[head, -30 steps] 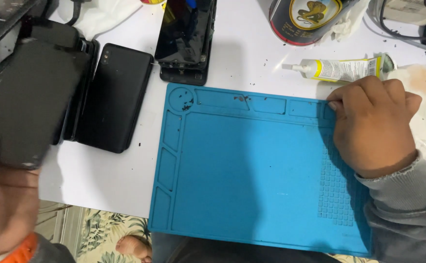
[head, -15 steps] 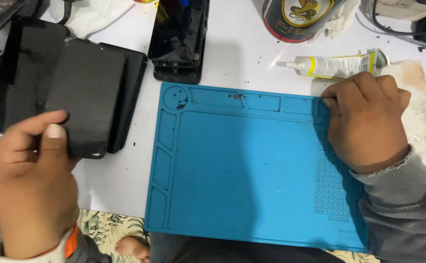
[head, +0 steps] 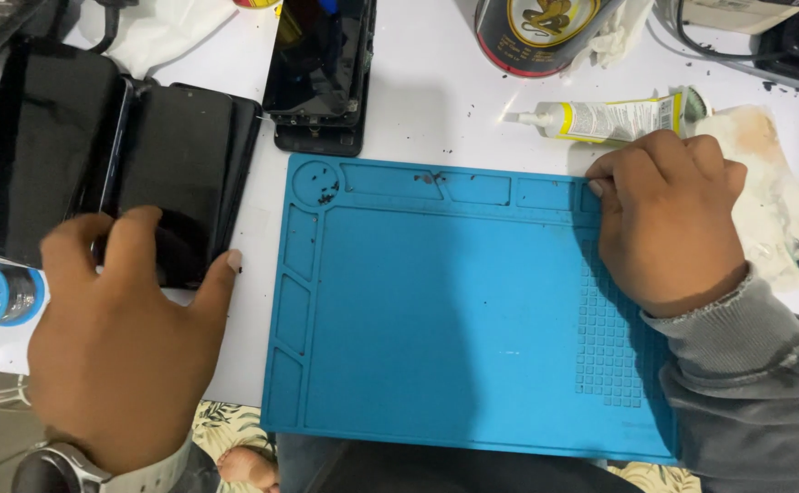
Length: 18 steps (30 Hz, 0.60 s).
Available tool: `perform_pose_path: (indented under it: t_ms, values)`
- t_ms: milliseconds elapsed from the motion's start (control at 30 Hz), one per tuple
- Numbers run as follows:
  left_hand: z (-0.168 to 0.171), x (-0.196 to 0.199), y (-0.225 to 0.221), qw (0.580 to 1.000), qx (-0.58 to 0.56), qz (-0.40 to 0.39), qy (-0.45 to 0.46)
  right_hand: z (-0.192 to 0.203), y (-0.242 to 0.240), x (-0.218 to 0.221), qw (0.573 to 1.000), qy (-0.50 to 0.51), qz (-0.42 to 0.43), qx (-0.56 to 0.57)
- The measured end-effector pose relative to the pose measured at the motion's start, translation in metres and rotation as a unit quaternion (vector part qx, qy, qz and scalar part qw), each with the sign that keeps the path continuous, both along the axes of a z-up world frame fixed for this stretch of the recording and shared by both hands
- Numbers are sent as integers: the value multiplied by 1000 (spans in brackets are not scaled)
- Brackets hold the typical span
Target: Disassembling a mobile phone by removing internal screws, prying off the back casing, and disconnecting internal ribbon cables.
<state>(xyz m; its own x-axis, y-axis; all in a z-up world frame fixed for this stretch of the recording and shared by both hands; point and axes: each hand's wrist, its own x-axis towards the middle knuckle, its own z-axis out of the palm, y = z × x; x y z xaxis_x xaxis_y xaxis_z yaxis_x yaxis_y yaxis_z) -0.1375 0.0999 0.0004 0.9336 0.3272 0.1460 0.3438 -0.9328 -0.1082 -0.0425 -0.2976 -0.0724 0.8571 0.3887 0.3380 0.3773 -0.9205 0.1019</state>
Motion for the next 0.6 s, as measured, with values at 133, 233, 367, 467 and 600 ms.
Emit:
perform_pose_path:
  t_ms: [133, 233, 367, 467, 600]
  values:
    - [7, 1, 1, 997, 69, -41, -1, -1, 1, 1, 1000, -7, -1, -1]
    - [17, 18, -10, 984, 138, -96, -62, -2, -1, 1, 1000, -11, 3, 2]
    - [3, 72, -22, 964, 20, -213, -155, -3, -1, 1, 1000, -15, 8, 6]
    - [-13, 121, -32, 968, 87, -202, -124, -3, -1, 0, 1000, -14, 11, 10]
    - [-46, 182, -52, 995, 44, -90, 7, -4, -2, 1, 999, -37, 27, 13]
